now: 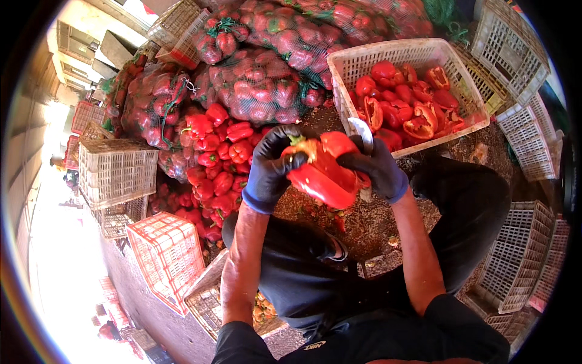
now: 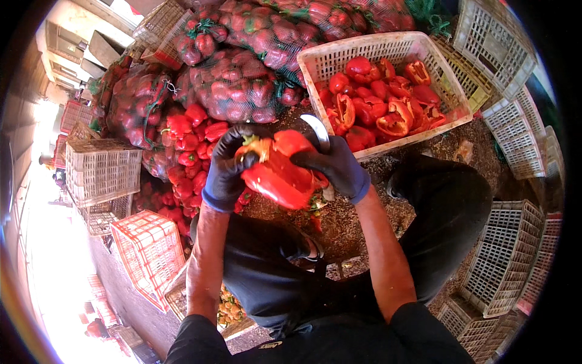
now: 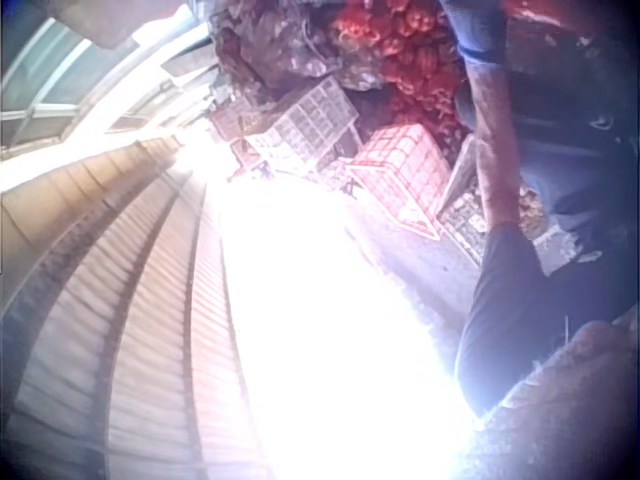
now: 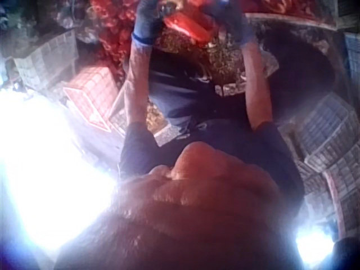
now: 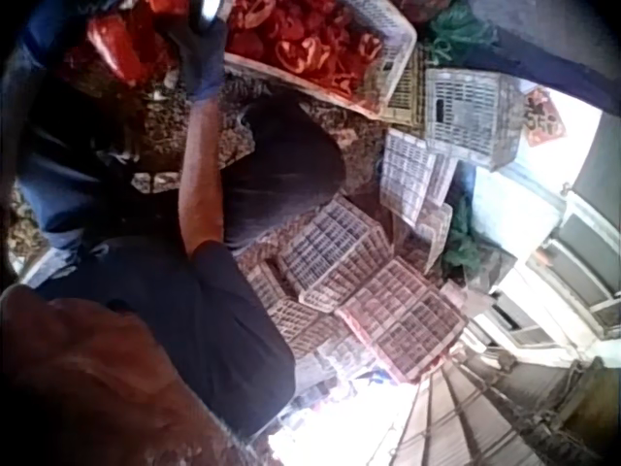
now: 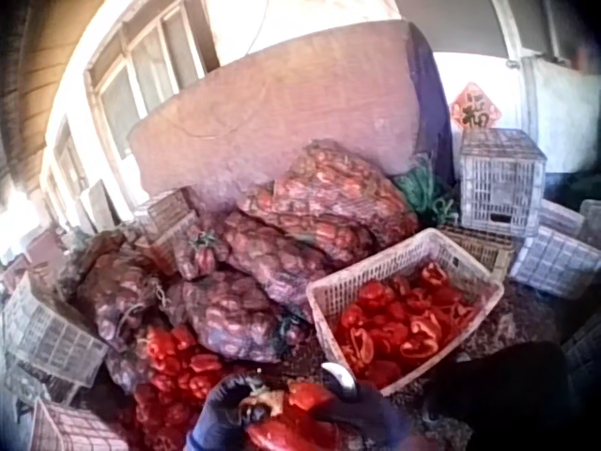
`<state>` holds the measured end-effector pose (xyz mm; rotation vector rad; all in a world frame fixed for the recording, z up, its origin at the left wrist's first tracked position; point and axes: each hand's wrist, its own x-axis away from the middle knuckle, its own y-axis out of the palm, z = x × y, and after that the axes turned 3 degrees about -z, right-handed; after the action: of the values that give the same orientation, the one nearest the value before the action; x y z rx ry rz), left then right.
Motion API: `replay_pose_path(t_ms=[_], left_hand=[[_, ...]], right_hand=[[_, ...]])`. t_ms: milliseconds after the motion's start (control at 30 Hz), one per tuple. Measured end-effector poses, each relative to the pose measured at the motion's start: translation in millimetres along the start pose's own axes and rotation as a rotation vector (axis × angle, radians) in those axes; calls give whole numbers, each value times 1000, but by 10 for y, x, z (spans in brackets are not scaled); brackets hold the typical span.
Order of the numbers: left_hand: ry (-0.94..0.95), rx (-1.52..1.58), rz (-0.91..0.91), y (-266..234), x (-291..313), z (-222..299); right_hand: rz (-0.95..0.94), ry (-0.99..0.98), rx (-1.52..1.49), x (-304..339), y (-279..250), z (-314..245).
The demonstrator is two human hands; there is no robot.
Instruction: The person picks up bell peppers from a pile on the floor and uses a knife to cut away the stems and cores, placing the processed peppers into a plastic basket.
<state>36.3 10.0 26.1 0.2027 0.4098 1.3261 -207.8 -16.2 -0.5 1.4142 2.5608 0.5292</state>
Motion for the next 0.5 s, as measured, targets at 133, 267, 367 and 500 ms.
replay_pose_path(t_ms=[133, 267, 367, 500], left_hand=[[146, -364, 207, -47, -109, -209], [415, -1132, 354, 133, -223, -171], [589, -1343, 467, 20, -205, 11], [438, -79, 827, -646, 6, 474]], right_hand=[[52, 22, 42, -20, 129, 81], [209, -100, 90, -36, 244, 106], [167, -24, 237, -19, 268, -13], [259, -74, 300, 73, 90, -57]])
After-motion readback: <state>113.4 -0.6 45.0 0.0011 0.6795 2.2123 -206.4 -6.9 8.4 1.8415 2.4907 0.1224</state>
